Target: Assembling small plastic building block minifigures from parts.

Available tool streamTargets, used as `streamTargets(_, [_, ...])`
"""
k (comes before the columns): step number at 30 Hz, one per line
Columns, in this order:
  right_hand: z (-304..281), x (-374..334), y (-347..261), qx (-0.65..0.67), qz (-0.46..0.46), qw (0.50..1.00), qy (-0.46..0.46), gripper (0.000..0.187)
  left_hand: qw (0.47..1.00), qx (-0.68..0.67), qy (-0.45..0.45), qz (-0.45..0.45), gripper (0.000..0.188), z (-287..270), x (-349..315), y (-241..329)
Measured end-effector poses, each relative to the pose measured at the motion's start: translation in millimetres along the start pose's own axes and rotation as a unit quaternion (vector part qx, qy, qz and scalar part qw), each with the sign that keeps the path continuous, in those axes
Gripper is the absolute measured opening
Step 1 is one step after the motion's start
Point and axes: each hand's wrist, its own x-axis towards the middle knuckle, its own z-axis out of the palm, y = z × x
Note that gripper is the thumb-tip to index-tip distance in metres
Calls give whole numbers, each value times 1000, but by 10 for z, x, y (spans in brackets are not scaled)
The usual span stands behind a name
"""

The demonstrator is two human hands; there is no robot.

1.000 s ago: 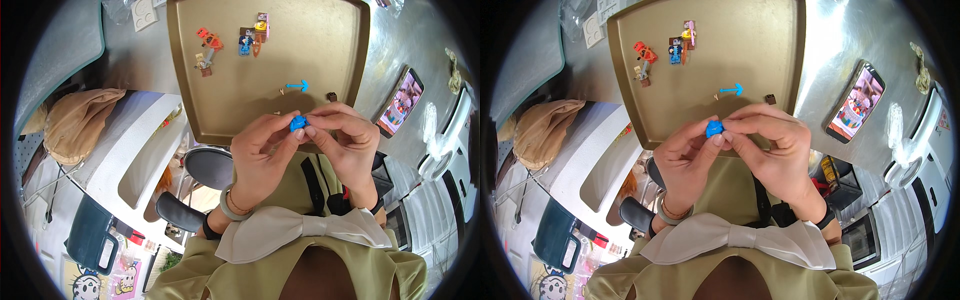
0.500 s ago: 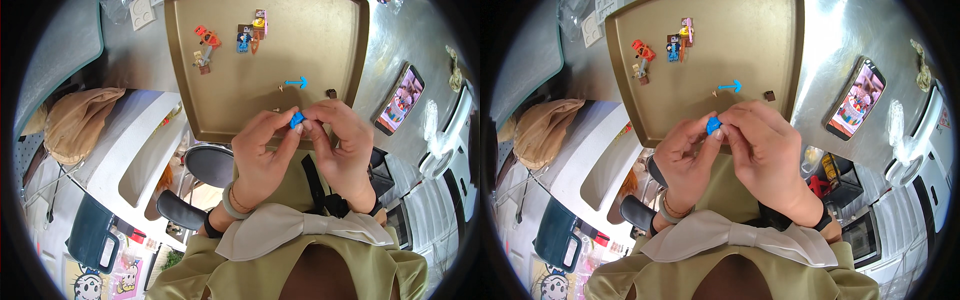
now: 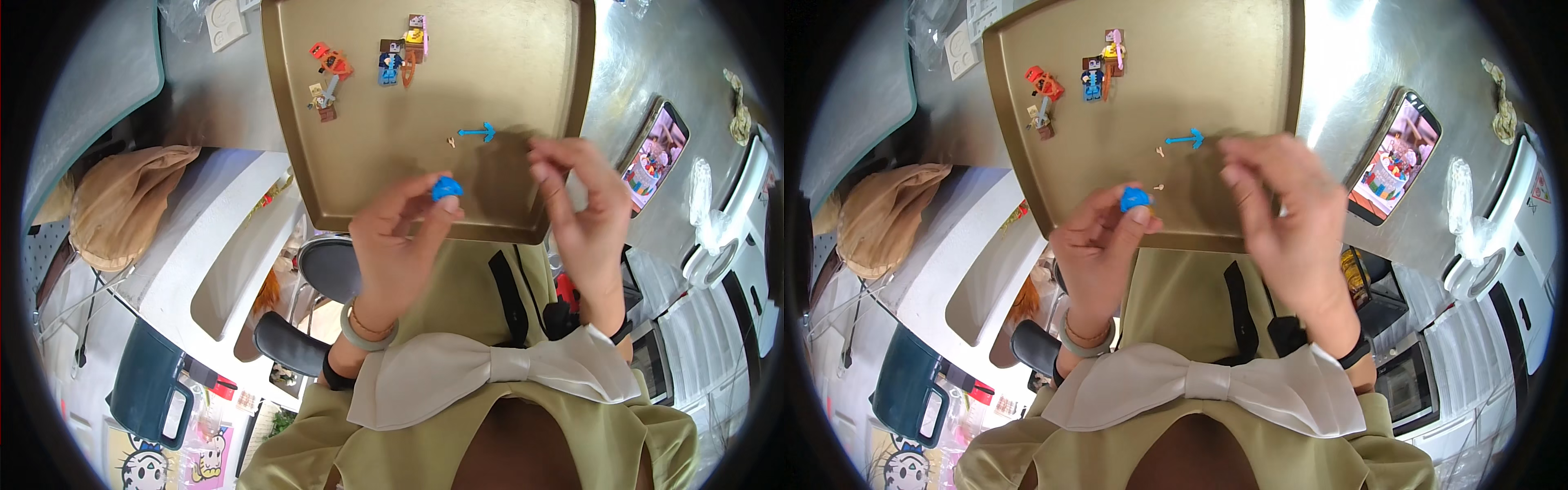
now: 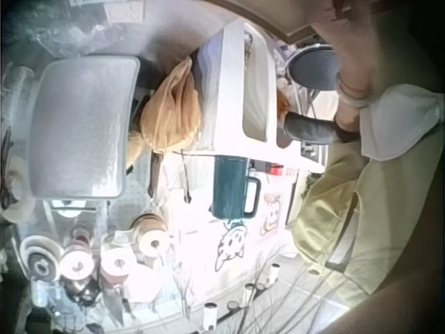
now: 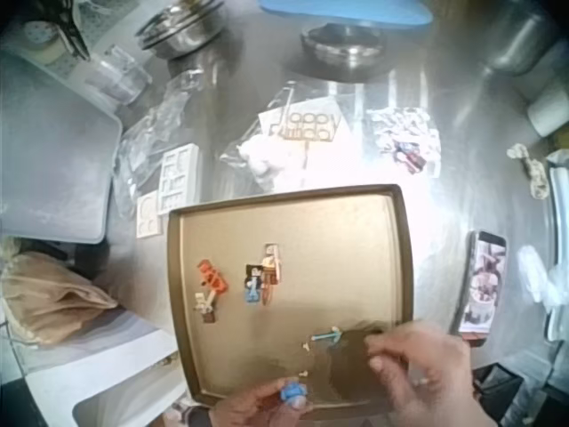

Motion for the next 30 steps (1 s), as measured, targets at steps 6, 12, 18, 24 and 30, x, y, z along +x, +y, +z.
streamTargets(6, [-49, 151, 148, -201, -114, 972, 38, 15, 999, -1, 52, 13, 25, -43, 39, -25])
streamTargets(12, [-174, 115, 177, -334, -139, 931, 44, 18, 997, 6, 76, 0, 27, -114, 35, -33])
streamTargets(18, [133, 58, 114, -277, -172, 945, -2, 18, 996, 24, 91, 6, 28, -160, 59, -77])
streamTargets(24, [464, 113, 107, -232, -179, 956, 8, 9, 995, 21, 95, 5, 26, -172, 49, -128])
streamTargets(30, [702, 134, 227, -252, -190, 949, 6, 9, 997, -23, 67, 26, 22, -119, 35, -113])
